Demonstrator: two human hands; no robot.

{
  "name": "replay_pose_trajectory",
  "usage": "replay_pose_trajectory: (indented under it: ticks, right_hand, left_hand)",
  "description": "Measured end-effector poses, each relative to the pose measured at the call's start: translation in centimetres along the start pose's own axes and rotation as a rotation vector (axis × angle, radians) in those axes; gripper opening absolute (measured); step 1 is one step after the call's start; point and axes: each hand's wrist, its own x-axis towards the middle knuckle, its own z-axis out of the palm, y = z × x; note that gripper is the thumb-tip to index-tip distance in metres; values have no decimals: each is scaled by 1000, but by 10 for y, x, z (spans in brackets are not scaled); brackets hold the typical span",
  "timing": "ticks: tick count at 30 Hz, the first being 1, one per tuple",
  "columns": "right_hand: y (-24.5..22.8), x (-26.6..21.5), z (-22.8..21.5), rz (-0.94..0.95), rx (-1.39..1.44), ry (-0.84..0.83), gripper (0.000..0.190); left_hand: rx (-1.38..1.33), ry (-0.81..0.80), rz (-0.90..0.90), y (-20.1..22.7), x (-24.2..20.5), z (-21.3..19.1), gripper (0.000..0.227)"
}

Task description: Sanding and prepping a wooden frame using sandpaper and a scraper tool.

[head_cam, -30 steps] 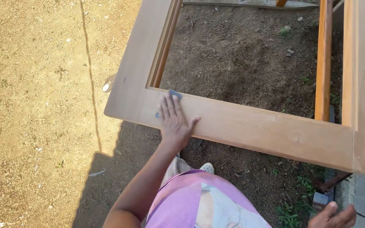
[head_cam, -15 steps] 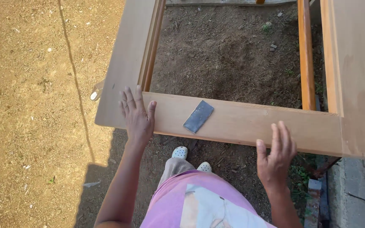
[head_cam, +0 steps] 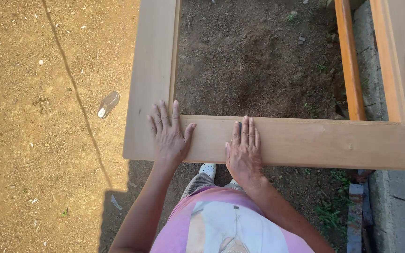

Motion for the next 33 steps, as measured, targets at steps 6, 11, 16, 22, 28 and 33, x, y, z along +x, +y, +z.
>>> replay_pose_trajectory:
  ticks: [6, 11, 16, 22, 28, 33]
  right_hand:
    - [-44, -3, 11, -187, 22, 9, 67]
    - [-37, 2, 6, -199, 137, -9, 75]
    - [18, -4, 5, -188, 186, -74, 74]
    - [160, -28, 0, 151, -35, -8, 63]
    - [256, -67, 9, 552, -205, -152, 55]
    - [182, -45, 24, 434, -41, 110, 73]
  left_hand:
    - [-28, -65, 58, -13, 1, -6, 81]
    - [-107, -124, 112, -19, 15, -12, 78]
    - [-89, -142, 96, -28, 14, -13, 80]
    - [-194, -78, 93, -30, 9, -14, 79]
    - [-182, 57, 182, -52, -15, -22, 67]
    - [-151, 104, 130, -60, -16, -22, 75]
